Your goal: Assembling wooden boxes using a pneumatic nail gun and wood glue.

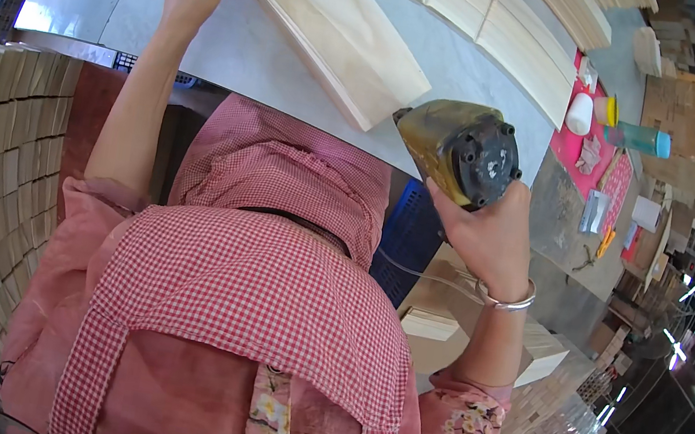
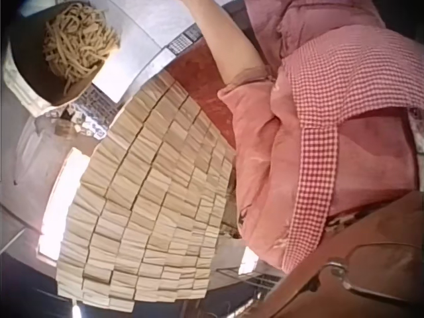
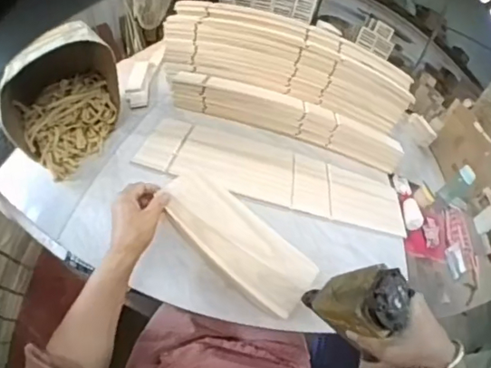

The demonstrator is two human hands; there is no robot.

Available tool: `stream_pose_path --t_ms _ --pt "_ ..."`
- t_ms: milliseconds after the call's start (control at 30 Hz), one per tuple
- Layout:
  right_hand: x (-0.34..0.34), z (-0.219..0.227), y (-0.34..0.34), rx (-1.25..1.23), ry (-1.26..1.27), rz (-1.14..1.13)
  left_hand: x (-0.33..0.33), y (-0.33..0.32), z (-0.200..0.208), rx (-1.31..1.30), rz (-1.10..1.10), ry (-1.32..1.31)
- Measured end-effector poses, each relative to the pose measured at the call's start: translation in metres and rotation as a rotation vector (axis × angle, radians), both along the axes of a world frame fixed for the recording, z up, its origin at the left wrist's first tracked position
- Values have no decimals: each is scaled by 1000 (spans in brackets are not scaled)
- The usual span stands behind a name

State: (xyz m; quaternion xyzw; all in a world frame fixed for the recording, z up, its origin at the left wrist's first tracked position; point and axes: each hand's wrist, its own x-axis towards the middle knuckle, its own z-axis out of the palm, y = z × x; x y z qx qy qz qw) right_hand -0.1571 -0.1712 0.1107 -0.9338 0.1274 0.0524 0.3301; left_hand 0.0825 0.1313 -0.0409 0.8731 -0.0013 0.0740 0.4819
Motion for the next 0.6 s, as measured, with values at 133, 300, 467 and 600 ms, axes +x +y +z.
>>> stream_pose_path --t_ms 133,300,467,600 --pt "-2 6 3 39 22 59 6 4 -9 -31 14 -67" --pt "-1 10 12 15 7 113 22 12 -22 4 -3 4" --pt "6 15 20 -40 40 151 34 16 -42 -35 -2 45" --pt "7 18 17 -62 122 157 37 17 -48 -191 -22 34"
